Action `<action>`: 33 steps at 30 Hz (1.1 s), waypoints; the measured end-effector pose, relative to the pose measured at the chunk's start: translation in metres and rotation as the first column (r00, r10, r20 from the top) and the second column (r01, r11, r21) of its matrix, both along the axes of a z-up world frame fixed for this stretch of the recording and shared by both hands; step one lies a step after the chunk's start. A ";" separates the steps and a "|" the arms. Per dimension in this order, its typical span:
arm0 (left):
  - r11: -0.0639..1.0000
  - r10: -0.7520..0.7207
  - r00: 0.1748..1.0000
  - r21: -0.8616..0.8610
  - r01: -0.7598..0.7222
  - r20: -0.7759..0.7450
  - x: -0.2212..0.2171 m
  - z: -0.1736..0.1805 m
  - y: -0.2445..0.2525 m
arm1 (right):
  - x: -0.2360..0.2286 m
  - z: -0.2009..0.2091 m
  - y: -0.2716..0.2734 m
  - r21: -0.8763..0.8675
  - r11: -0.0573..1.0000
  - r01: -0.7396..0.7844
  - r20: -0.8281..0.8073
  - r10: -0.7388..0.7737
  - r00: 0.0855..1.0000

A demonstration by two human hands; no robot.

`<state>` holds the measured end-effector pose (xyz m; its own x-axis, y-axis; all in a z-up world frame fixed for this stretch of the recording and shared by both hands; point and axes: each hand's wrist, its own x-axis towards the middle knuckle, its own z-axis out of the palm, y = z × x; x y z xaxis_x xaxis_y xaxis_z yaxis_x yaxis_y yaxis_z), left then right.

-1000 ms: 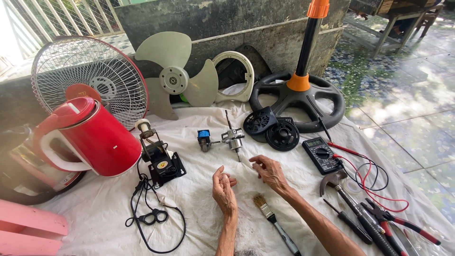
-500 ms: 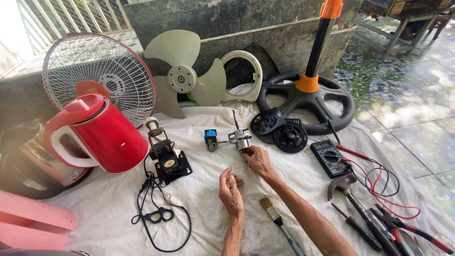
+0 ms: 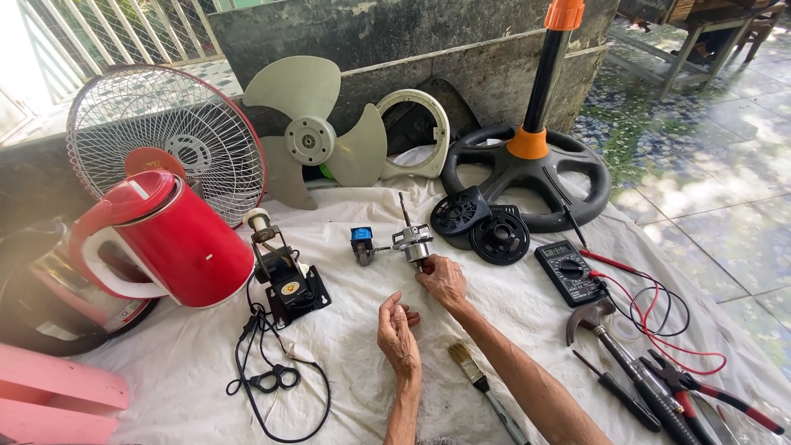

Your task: Cleaning a disassembled fan motor using a small brush to remove dust and debris.

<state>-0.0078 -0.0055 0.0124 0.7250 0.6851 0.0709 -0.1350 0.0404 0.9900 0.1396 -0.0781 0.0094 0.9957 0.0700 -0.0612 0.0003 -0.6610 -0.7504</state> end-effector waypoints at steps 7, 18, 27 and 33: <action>1.000 0.010 0.999 -0.024 -0.009 0.031 0.004 -0.002 0.001 | -0.001 0.008 -0.027 0.499 0.866 -0.024 -0.140 0.108 0.984; 0.963 -0.065 0.985 -0.248 0.103 0.157 0.012 -0.007 0.002 | -0.069 0.030 -0.110 0.666 0.697 -0.265 -0.173 0.490 0.854; 0.863 -0.358 0.886 -0.258 0.435 0.295 0.006 0.001 -0.003 | -0.090 0.025 -0.139 0.135 0.811 -0.569 -0.146 0.584 0.798; 0.882 -0.375 0.897 -0.207 0.423 0.236 0.011 -0.013 -0.001 | -0.088 0.012 -0.144 0.031 0.812 -0.583 0.074 0.580 0.811</action>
